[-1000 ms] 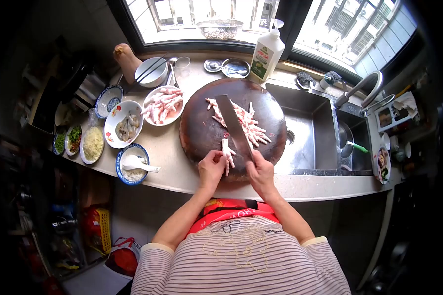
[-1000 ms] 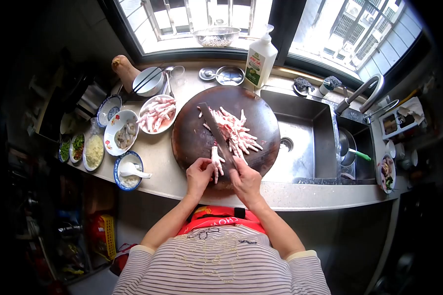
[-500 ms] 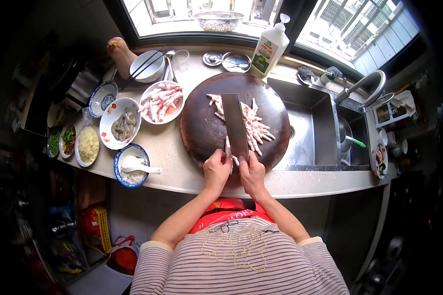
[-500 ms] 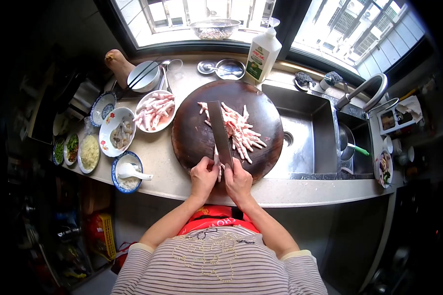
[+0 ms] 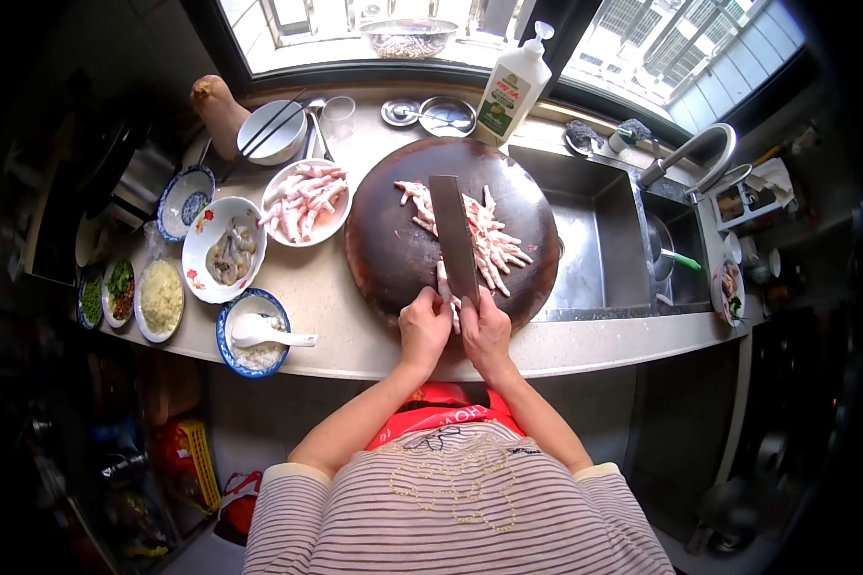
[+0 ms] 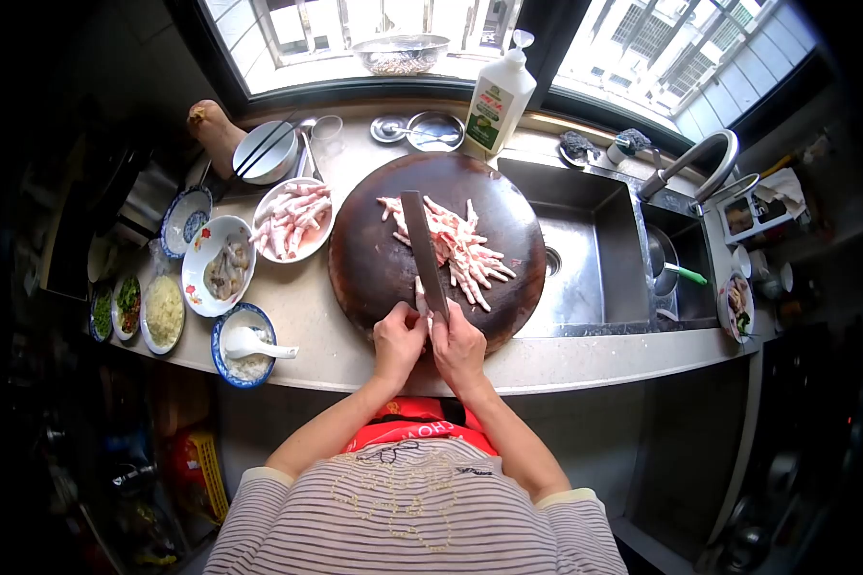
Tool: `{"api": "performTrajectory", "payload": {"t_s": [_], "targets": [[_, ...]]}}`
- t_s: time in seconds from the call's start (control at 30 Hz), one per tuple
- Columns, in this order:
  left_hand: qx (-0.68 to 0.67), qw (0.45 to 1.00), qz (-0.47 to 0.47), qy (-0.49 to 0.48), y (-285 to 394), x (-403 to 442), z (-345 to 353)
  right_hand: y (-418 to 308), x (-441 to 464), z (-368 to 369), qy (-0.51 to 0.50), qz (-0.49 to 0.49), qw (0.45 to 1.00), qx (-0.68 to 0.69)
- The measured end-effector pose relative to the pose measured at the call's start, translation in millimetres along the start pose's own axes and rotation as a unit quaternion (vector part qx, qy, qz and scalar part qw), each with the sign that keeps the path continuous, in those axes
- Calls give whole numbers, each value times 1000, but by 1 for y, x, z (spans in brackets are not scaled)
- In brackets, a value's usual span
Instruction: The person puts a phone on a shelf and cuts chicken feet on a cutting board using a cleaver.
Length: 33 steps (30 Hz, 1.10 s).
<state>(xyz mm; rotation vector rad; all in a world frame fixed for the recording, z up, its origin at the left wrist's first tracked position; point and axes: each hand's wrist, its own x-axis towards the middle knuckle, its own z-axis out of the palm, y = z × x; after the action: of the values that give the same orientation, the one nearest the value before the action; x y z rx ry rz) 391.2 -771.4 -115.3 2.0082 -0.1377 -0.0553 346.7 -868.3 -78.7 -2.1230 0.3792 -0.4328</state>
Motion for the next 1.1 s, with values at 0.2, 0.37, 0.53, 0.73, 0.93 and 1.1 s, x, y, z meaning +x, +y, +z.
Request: {"api": "performTrajectory", "payload": {"t_s": [0.2,0.37,0.53,0.73,0.93,1.1], "targets": [[-133,984,-113,-42,7,1,-6,-31,13,-20,81,-52,991,91],[-41,999,-20,-23,-7,4,-2,-4,-7,7,31,-3,999,-44],[-89,990,-92,-62,6,8,-10,-4,4,-1,-14,61,998,-3],[-128,972,-182,-79,10,8,-27,-8,4,-5,0,98,992,79],[-136,971,-176,-88,2,7,-24,-47,8,-15,79,-90,992,48],[-93,979,-157,-94,11,9,-24,-10,-1,9,-14,11,995,-103]]}}
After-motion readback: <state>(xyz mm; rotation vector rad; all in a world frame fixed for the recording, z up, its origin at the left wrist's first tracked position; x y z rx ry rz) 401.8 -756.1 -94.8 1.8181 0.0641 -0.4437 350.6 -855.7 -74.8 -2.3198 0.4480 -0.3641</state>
